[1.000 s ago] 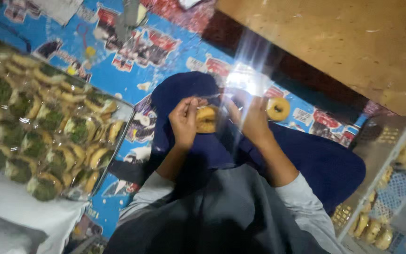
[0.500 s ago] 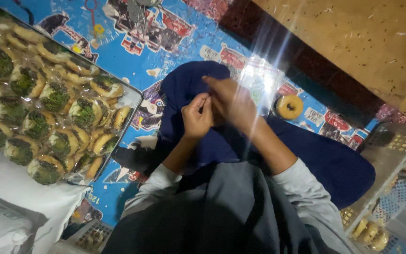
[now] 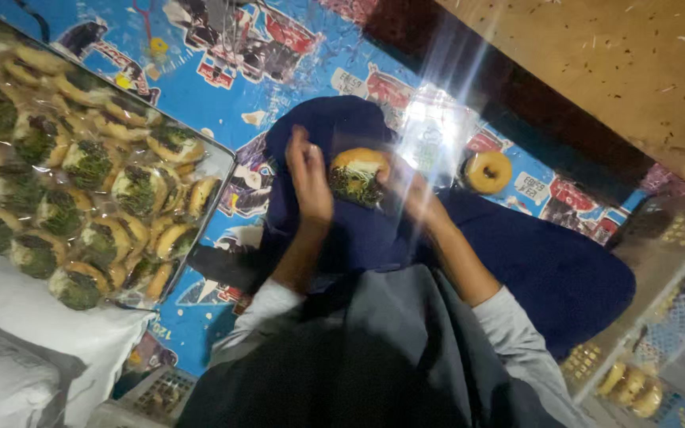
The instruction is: The person sits on the floor and repeatedly picks up donuts from a wooden board, places them into clear plastic bags, and sets the packaged donuts into a white plastic crate. The person handles both plain and seeded donuts.
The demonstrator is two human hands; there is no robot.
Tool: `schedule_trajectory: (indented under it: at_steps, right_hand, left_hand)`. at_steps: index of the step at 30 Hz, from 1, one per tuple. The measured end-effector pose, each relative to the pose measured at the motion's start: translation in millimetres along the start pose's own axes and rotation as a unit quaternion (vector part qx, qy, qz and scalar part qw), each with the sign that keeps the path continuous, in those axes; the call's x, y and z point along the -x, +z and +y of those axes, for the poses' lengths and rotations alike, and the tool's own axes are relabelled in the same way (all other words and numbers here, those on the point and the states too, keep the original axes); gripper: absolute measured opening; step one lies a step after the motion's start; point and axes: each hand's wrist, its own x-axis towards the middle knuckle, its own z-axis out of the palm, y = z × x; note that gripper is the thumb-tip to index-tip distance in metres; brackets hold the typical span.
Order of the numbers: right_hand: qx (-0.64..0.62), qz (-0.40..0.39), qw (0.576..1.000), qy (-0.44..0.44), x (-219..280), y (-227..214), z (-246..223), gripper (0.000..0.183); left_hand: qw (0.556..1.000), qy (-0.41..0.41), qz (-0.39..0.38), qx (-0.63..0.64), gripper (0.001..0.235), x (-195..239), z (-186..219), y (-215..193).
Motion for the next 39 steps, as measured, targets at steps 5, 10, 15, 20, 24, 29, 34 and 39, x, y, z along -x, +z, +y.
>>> schedule_trajectory:
  at_steps: [5,10,15,20,24,29,34,39]
  right_hand:
    - [-0.097,-0.018,0.980,-0.176,-8.4,4.1,-8.5,0.045]
    - [0.051,0.116,0.961,-0.244,-11.1,2.2,-57.9,0.032]
    - [0.098,0.258,0.921,-0.276,-9.8,6.9,-76.7,0.019]
    - [0.146,0.174,0.959,-0.169,-20.2,22.2,-2.0,0.029]
    - [0.172,0.197,0.964,-0.044,-28.6,11.6,84.4,0.023]
    - [0.034,0.286,0.956,0.057,-42.6,-79.1,114.6,0.050]
    - [0.058,0.492,0.869,-0.010,-6.2,-149.0,132.3,0.044]
    - [0.293,0.492,0.819,0.007,15.7,-166.2,135.4,0.049]
  left_hand:
    - [0.937,-0.232,-0.169,0.197,0.061,-16.9,-44.1,-26.0]
    - [0.977,-0.002,-0.194,0.090,0.017,-23.7,-32.3,-16.0]
    - [0.990,0.078,-0.080,0.089,0.010,-3.7,-17.8,-22.1]
    - [0.997,-0.041,-0.039,-0.060,0.022,15.0,-24.5,-28.1]
    - [0.988,0.000,-0.053,-0.148,0.017,28.7,-38.7,-17.1]
    - [0.951,0.102,-0.218,-0.192,0.017,9.5,-79.9,85.8]
    - [0.893,0.271,-0.212,-0.289,0.033,-22.4,-172.7,196.3]
    - [0.786,0.196,-0.337,-0.480,0.034,-30.7,-223.7,217.7]
